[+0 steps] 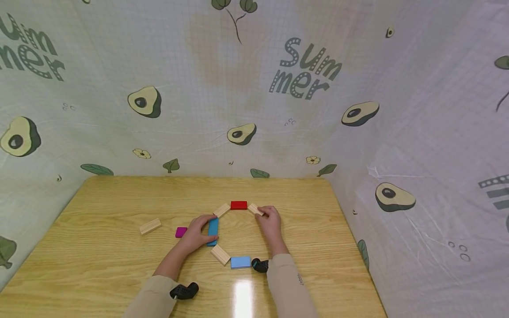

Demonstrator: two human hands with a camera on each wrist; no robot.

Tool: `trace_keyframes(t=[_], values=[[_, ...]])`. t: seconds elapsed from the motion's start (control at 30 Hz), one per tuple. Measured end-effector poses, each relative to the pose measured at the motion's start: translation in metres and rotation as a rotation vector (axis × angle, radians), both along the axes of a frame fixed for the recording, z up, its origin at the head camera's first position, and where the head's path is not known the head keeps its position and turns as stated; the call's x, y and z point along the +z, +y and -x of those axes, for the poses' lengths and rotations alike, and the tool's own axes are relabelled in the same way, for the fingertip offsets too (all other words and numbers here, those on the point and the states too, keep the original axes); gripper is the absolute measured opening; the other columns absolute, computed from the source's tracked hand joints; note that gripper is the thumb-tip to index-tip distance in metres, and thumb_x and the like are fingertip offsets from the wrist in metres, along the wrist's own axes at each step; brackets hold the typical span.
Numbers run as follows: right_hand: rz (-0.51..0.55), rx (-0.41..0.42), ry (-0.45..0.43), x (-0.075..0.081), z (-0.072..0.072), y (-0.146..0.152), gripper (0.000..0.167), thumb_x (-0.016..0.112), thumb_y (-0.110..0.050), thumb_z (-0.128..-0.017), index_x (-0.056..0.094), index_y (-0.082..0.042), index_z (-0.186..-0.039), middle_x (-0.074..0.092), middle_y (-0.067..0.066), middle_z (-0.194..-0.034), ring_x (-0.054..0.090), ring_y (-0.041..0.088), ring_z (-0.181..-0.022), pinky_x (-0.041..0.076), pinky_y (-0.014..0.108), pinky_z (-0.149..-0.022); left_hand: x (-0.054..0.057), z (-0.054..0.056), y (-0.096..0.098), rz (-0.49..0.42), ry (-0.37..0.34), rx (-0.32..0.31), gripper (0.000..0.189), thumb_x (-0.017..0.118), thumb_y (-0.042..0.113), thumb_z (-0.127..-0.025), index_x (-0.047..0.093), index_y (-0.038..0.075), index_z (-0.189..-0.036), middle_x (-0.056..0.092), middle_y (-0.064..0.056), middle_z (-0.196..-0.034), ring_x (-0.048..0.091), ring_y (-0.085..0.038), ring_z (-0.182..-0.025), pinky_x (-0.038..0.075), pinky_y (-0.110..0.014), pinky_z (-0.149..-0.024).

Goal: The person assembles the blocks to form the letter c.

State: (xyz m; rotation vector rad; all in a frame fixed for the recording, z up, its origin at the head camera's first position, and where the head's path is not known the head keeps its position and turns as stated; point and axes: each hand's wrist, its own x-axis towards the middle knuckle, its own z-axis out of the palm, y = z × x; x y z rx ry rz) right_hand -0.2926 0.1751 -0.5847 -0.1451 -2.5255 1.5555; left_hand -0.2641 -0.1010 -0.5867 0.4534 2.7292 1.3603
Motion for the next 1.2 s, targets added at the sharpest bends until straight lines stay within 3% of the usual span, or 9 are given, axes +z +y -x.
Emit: trace_keyframes(t=[0.23,1.2], values=[[0.009,-0.005,0.002,-0.0010,0.0001,-0.0005,0.023,0.073,-0.003,-0.086,0.073,0.001,-0.109,0.062,0.012,-0.110,0.057,0.024,-0.092,0.048,0.026,-0.073,0.0007,-0.0007,-0.0006,0.000,0.013,-0.009,0.065,0.084,0.023,-0.078,0.056,0.008,-0.134,0.052,-0.016,-0.136,0.041,-0.038,-0.126,0.032,-0.055,-0.104],[0.026,0.001,-0.002,-0.0043,0.0017,0.0018,0.023,0.072,-0.002,-0.088,0.073,-0.001,-0.110,0.061,0.010,-0.110,0.056,0.023,-0.093,0.048,0.028,-0.075,0.0005,-0.0007,-0.0004,-0.009,-0.025,0.002,0.066,0.084,0.026,-0.078,0.056,0.011,-0.135,0.050,-0.014,-0.139,0.038,-0.037,-0.129,0.031,-0.056,-0.105]])
